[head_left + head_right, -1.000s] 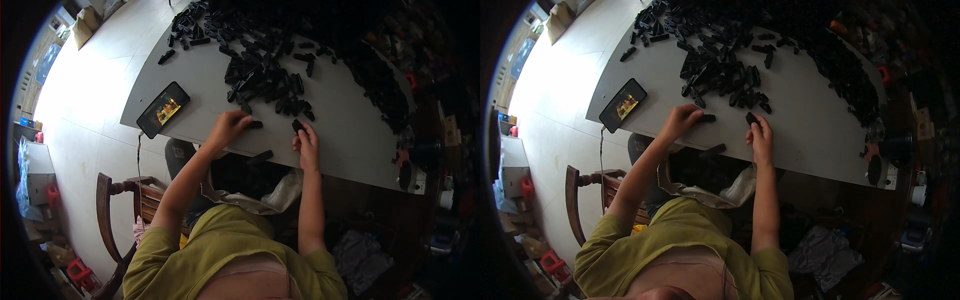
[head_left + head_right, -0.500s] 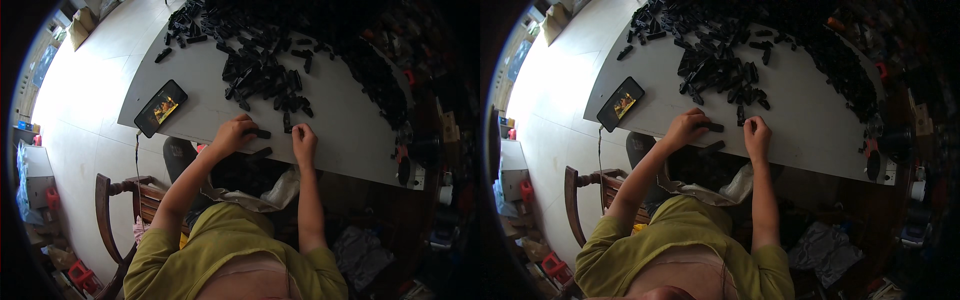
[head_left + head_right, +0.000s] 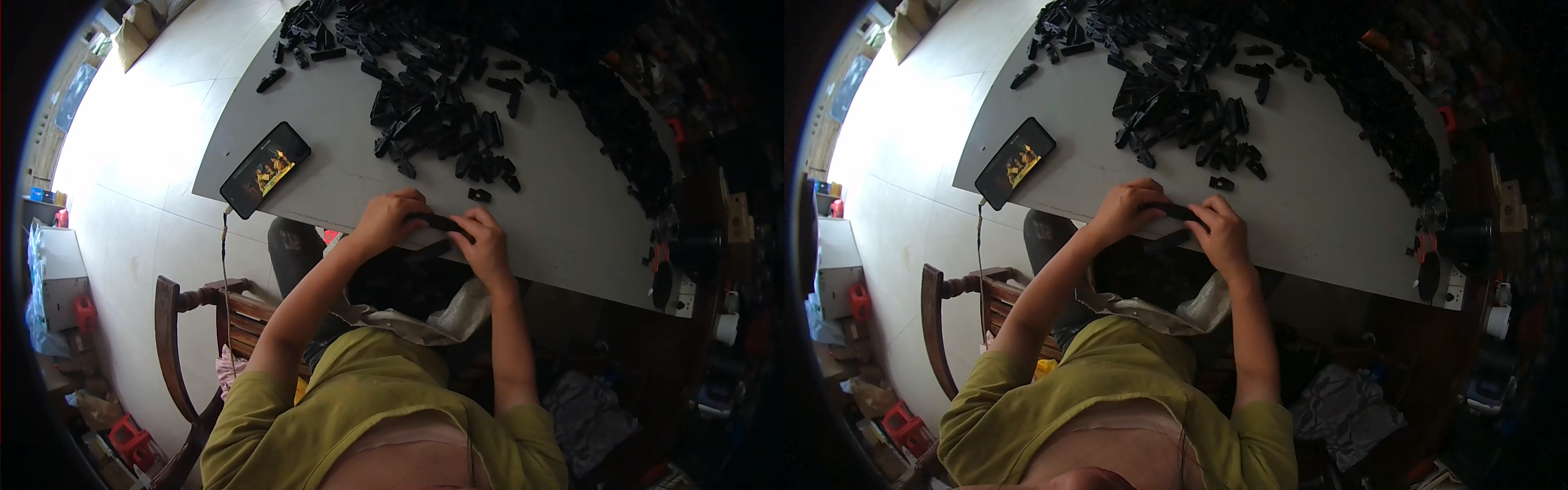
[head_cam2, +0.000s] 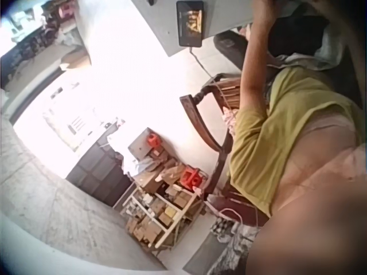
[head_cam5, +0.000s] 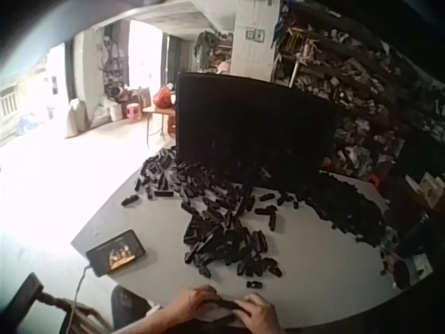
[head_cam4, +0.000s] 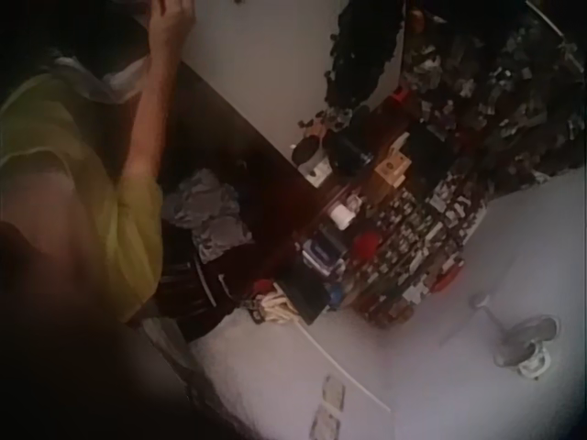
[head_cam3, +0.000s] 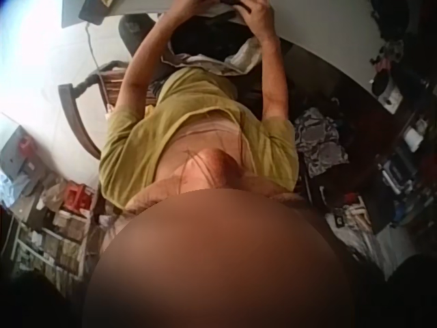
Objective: Packaging small black plastic components into a white bag on a production table.
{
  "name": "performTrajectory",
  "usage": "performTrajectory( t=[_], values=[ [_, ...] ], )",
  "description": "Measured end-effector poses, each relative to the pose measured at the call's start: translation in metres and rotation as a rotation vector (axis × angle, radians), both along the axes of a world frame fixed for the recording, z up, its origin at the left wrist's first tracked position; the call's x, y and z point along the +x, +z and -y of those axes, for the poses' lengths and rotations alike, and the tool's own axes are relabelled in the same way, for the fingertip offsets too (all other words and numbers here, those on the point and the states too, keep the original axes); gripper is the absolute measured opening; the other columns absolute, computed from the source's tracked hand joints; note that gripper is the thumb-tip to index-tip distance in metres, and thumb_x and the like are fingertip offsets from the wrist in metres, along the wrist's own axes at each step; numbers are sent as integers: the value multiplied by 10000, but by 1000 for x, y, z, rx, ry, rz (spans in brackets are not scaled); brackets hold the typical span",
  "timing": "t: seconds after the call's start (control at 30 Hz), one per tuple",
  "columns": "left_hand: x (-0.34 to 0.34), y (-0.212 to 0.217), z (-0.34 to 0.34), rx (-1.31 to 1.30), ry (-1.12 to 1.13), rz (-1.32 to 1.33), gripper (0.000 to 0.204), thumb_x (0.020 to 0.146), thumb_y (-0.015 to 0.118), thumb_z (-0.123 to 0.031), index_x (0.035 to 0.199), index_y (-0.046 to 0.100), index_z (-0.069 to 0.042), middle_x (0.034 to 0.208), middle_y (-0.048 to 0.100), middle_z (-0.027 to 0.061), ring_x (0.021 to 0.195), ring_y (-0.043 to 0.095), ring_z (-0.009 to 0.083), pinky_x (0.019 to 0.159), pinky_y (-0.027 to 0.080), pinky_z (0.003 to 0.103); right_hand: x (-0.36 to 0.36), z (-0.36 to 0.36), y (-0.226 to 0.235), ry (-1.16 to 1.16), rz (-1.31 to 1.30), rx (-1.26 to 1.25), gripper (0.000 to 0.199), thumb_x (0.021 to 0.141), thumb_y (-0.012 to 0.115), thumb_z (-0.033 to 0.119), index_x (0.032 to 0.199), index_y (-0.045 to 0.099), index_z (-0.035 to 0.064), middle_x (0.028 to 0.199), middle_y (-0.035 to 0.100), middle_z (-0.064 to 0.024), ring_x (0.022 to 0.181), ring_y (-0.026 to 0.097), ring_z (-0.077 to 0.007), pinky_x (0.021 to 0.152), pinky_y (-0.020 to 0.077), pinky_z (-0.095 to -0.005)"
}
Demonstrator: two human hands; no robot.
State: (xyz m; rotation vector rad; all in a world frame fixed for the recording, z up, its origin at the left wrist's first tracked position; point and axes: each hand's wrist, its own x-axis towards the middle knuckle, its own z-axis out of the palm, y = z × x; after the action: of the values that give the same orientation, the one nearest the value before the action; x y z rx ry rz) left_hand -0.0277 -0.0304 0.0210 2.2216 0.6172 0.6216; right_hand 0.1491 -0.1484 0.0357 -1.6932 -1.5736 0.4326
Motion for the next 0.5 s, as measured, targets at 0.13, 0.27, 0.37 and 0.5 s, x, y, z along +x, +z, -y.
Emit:
performTrajectory(
  t=[0.13, 0.27, 0.37, 0.5],
  values=[
    [3, -1, -3, -11, -76, 14, 230, 704, 714, -92, 932, 697, -64, 945, 636, 90, 834, 631, 296, 724, 501, 354, 14, 3, 6, 25, 46, -101, 285, 691, 759, 43, 965, 690, 2, 839, 592, -86, 725, 609, -227, 632, 476, -324],
    [7, -4, -1, 51, -102, 39, 222, 705, 710, -97, 925, 704, -66, 935, 641, 78, 814, 636, 285, 714, 506, 342, 3, -1, -3, 64, 31, -79, 286, 697, 761, 60, 969, 692, 6, 846, 596, -83, 727, 606, -224, 635, 475, -307],
    [1, 2, -8, -20, -245, -26, 295, 700, 709, -104, 994, 694, -89, 978, 631, 73, 809, 626, 275, 703, 509, 345, 7, -2, -1, 81, 2, -53, 274, 726, 747, 75, 986, 686, 14, 893, 606, -80, 762, 604, -234, 653, 479, -306],
    [-1, 15, -27, 256, 80, -16, 328, 715, 697, -116, 1042, 668, -120, 1023, 610, 67, 891, 596, 262, 759, 497, 347, 21, -12, 1, -203, 105, 131, 292, 793, 698, 91, 1077, 644, 51, 970, 606, -85, 840, 600, -242, 710, 489, -316]
  ],
)
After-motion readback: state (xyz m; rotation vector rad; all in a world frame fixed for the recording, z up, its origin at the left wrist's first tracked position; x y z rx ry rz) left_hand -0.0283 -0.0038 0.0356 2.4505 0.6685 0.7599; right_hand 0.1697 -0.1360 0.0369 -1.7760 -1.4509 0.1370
